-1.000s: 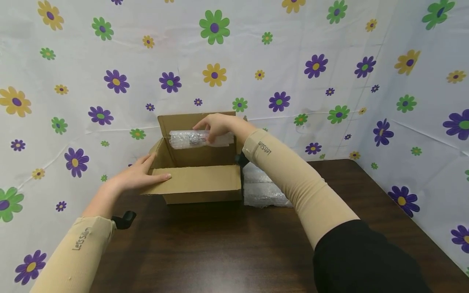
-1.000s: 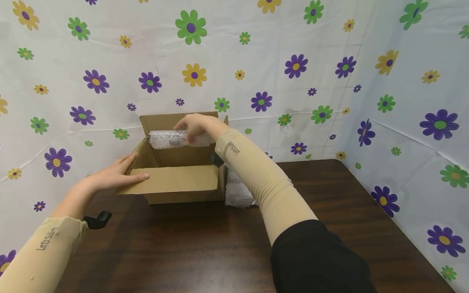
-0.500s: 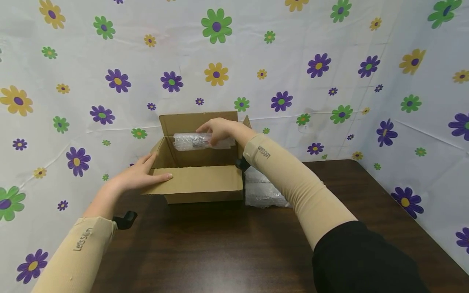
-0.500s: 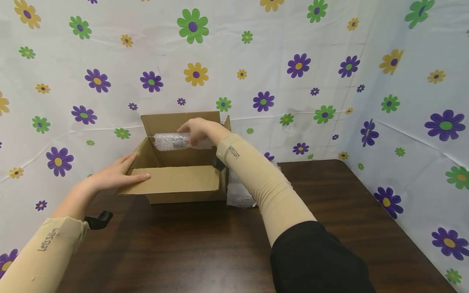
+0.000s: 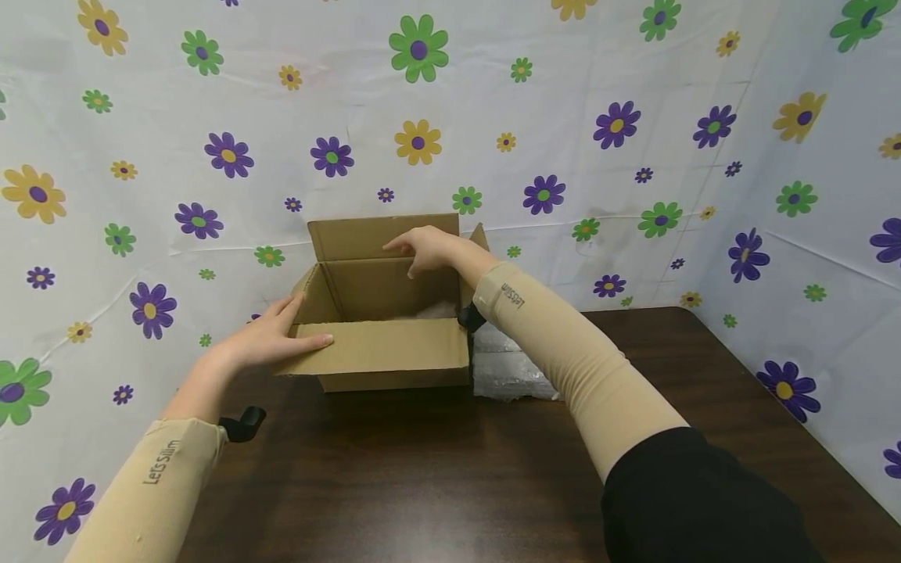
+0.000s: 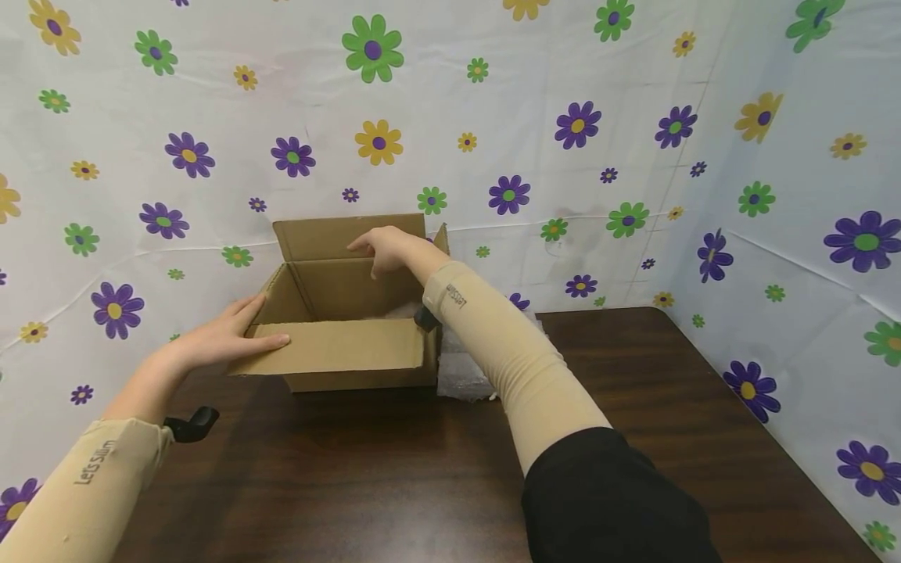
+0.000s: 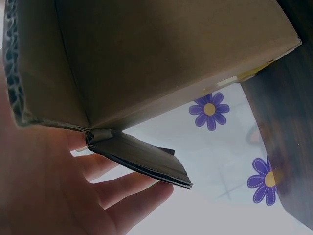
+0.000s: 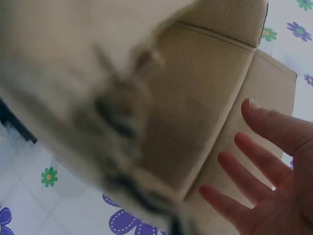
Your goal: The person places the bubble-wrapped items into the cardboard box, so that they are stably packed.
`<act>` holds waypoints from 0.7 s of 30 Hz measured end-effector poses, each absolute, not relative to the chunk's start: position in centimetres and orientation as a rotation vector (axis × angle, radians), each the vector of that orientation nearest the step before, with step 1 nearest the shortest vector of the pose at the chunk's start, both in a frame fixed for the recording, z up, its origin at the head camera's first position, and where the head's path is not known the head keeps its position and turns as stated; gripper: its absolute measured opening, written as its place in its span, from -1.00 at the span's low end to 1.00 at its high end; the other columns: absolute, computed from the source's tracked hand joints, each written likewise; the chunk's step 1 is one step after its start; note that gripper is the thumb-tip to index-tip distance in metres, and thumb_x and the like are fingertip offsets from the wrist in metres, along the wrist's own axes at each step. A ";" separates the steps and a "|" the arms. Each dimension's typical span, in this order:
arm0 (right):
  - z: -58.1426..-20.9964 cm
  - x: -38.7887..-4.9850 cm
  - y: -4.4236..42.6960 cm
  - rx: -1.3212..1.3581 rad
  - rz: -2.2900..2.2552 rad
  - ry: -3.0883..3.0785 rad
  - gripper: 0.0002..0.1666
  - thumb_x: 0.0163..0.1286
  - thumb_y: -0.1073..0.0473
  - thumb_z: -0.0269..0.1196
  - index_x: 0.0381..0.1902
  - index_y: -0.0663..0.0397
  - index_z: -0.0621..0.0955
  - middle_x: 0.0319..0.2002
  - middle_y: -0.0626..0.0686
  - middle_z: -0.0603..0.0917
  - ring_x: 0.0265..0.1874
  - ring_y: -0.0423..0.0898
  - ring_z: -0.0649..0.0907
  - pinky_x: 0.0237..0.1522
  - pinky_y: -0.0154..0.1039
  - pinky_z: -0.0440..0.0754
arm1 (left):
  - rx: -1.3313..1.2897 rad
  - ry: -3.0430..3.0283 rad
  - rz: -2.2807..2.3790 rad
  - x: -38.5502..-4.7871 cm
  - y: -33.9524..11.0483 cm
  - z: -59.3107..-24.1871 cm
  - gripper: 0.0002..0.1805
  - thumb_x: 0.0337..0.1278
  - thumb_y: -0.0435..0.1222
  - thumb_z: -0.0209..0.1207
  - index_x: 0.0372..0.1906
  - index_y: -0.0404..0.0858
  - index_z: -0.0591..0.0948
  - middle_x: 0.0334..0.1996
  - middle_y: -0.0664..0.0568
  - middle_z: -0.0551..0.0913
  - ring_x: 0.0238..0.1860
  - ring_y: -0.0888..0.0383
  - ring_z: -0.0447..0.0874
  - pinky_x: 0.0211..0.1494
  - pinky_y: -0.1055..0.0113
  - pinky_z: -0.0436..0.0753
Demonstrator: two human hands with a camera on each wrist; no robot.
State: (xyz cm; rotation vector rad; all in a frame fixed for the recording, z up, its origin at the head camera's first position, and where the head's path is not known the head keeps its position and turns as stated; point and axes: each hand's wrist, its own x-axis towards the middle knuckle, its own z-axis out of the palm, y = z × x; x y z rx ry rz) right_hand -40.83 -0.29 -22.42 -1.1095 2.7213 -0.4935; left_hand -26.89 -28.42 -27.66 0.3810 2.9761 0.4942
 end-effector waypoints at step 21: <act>-18.8 -38.4 3.7 -1.302 -0.769 2.524 -0.31 0.33 0.19 0.30 0.40 -0.12 0.40 0.24 0.08 0.51 0.17 0.03 0.55 0.10 -0.20 0.54 | 0.381 2.973 0.505 -27.1 -28.4 -27.7 0.22 0.16 0.31 0.06 0.49 -0.48 -0.21 0.43 -0.53 -0.16 0.38 -0.51 -0.12 0.30 -0.39 0.06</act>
